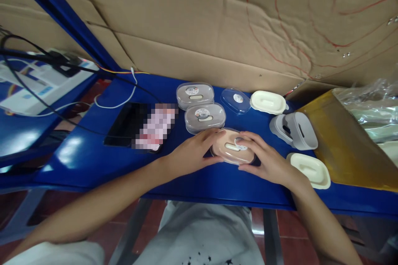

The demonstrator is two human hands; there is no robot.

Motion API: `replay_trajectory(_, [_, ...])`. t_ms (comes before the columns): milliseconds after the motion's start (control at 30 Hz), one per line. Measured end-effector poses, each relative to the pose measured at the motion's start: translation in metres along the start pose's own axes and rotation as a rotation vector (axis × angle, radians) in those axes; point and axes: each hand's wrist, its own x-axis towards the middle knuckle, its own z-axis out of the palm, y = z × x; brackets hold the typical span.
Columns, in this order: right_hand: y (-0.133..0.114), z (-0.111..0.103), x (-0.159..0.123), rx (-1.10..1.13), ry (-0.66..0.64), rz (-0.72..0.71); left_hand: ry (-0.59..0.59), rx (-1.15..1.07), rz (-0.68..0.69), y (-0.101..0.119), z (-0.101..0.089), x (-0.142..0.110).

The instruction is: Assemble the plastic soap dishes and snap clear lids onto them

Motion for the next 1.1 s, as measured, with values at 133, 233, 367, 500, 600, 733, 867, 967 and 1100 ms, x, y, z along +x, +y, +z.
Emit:
replay_trajectory(133, [0.003,0.003,0.001,-0.050,0.047,-0.064,-0.024,-0.048,-0.032,-0.002,-0.001,0.000])
replay_trajectory(233, [0.005,0.005,0.000,-0.059,0.052,-0.094,-0.057,-0.077,-0.047,-0.004,-0.002,0.000])
replay_trajectory(367, [0.004,0.006,-0.001,-0.106,0.067,-0.114,-0.086,-0.058,-0.054,-0.005,-0.003,-0.001])
replay_trajectory(500, [0.001,0.008,-0.001,-0.161,0.064,-0.138,-0.097,-0.033,-0.076,-0.003,-0.004,-0.002])
replay_trajectory(600, [0.000,0.009,0.000,-0.155,0.036,-0.119,-0.095,-0.017,-0.072,-0.003,-0.004,-0.001])
replay_trajectory(733, [0.002,0.010,0.002,-0.157,-0.006,-0.084,-0.096,0.017,-0.064,-0.004,-0.005,-0.001])
replay_trajectory(867, [0.005,0.013,0.003,-0.157,-0.006,-0.101,-0.092,0.070,-0.060,-0.004,-0.008,0.002])
replay_trajectory(967, [0.007,0.013,0.006,-0.136,0.025,-0.095,-0.031,0.130,-0.046,0.001,-0.012,0.004])
replay_trajectory(1100, [0.014,0.009,0.006,-0.121,0.064,-0.034,0.192,0.269,-0.032,0.007,-0.021,0.006])
